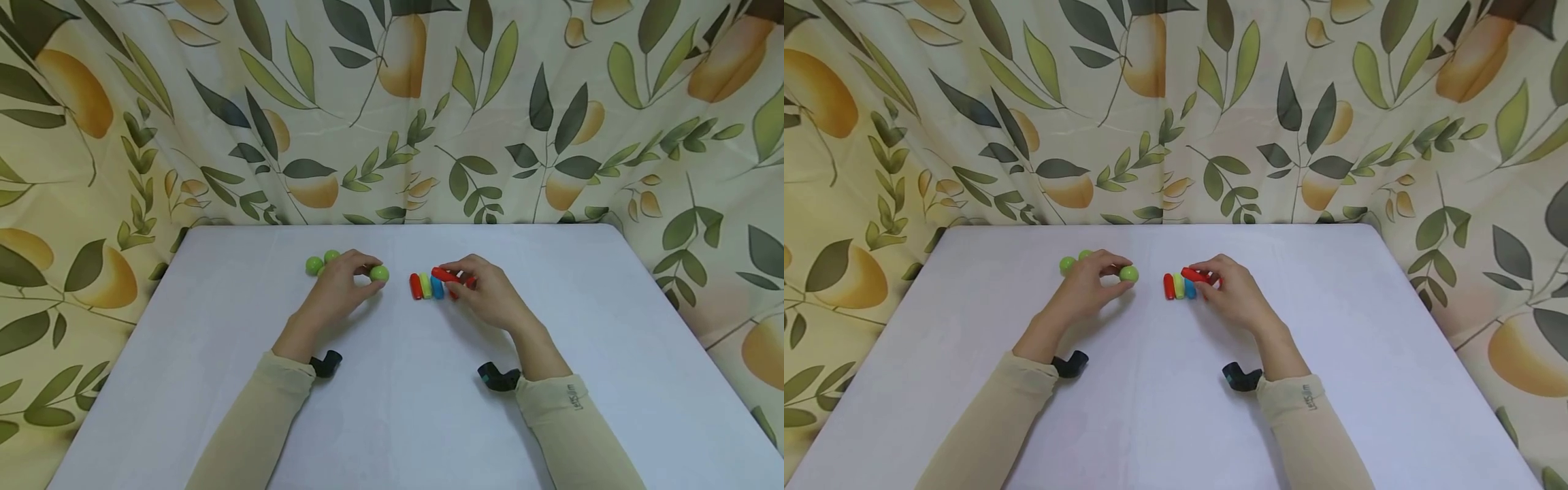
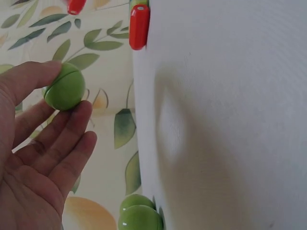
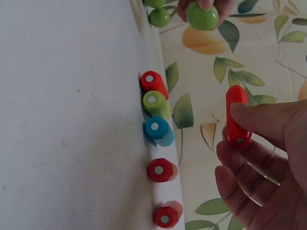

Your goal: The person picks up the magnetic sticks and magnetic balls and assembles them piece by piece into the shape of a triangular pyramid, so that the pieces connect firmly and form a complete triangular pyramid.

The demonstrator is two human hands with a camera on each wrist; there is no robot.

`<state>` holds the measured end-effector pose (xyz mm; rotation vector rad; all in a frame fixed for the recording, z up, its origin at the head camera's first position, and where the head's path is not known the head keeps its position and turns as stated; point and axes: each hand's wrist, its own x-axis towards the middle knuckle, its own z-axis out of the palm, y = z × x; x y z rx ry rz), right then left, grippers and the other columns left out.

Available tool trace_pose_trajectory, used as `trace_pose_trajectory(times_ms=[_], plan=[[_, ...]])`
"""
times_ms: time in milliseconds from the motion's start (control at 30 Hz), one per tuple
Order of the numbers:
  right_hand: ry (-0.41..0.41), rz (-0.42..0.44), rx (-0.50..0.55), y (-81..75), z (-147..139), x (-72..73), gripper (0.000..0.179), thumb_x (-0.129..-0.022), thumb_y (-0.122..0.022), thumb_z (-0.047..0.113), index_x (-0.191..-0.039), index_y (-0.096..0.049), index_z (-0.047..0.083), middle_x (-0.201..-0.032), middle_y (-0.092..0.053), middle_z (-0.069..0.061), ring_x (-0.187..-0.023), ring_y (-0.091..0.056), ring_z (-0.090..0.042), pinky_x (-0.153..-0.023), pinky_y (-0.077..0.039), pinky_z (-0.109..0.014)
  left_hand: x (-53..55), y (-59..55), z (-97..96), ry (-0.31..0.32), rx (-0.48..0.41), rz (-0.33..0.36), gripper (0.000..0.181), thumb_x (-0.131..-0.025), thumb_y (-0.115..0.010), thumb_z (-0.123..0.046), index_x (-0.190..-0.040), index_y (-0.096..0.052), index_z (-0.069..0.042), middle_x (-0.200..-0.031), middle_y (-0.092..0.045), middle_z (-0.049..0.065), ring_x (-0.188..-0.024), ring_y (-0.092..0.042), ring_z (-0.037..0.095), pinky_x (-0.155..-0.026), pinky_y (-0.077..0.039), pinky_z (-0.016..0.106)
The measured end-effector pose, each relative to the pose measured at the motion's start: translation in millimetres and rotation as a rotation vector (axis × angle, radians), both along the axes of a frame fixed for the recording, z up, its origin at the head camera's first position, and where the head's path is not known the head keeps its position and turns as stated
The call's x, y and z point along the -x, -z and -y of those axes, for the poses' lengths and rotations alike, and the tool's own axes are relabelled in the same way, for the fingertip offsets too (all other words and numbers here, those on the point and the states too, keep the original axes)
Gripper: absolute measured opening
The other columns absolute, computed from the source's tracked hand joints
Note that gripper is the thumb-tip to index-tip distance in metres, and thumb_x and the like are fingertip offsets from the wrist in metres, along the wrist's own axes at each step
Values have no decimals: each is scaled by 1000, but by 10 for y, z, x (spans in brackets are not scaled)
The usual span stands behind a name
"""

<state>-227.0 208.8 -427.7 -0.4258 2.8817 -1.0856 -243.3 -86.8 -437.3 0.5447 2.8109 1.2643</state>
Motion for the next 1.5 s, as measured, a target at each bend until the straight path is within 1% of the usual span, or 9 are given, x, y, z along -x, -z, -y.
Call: trace_pose_trajectory(times_ms=[200,400,567,733,867,967,1133,1367,1500], plan=[[-31,-42,0,-1,27,-28,35,-96,-73,10,-130,-71,14,-116,-67,-5,-95,-59,-24,-81,-53,-35,-7,-16,-47,32,-16,-9,33,-93,-80,-24,-123,-72,-15,-115,-66,-2,-113,-70,20,-106,-54,44],[-51,-56,-1,-19,66,-33,35,-96,-73,8,-130,-71,14,-116,-67,-6,-99,-59,-23,-85,-55,-37,-5,-38,-91,46,-5,-18,33,-93,-79,-26,-124,-72,-17,-115,-66,-3,-112,-69,17,-105,-55,40],[-68,-65,-8,-30,96,-42,35,-95,-74,8,-129,-71,13,-116,-67,-6,-101,-60,-23,-86,-55,-39,-22,-53,-117,57,-3,-29,32,-93,-79,-26,-123,-72,-17,-114,-67,-3,-111,-69,17,-103,-56,39],[-89,-75,-8,-26,119,-46,35,-95,-73,8,-129,-71,14,-114,-67,-4,-101,-59,-22,-85,-54,-37,-39,-59,-129,65,1,-35,32,-93,-79,-26,-123,-72,-17,-114,-67,-3,-109,-69,18,-101,-56,39],[-100,-80,-9,-17,130,-44,35,-95,-74,9,-129,-72,16,-111,-66,-2,-97,-58,-21,-82,-53,-35,-51,-44,-137,69,15,-15,33,-93,-79,-27,-124,-71,-18,-116,-66,-4,-110,-70,19,-100,-57,39],[-105,-84,-8,-11,139,-45,36,-94,-75,10,-129,-72,17,-107,-65,-2,-94,-58,-23,-79,-52,-32,-62,-35,-146,79,25,-1,33,-94,-78,-28,-125,-71,-19,-117,-66,-4,-111,-69,19,-100,-57,38],[-112,-87,-6,0,153,-55,37,-94,-76,10,-129,-72,18,-107,-65,-2,-92,-57,-25,-74,-49,-30,-84,-31,-166,88,27,-7,33,-94,-79,-28,-124,-71,-20,-117,-66,-6,-109,-69,17,-100,-57,37],[-125,-95,0,5,185,-71,37,-93,-77,8,-129,-72,15,-111,-66,-2,-94,-57,-22,-78,-50,-32,-106,-30,-195,108,12,-6,30,-93,-79,-27,-122,-72,-21,-116,-66,-7,-108,-68,15,-100,-57,38],[-131,-106,9,9,186,-83,37,-92,-77,6,-128,-72,13,-112,-67,-3,-93,-58,-21,-79,-50,-33,-120,-29,-207,109,10,-3,31,-93,-79,-26,-123,-72,-20,-115,-66,-6,-108,-68,16,-100,-57,38]])
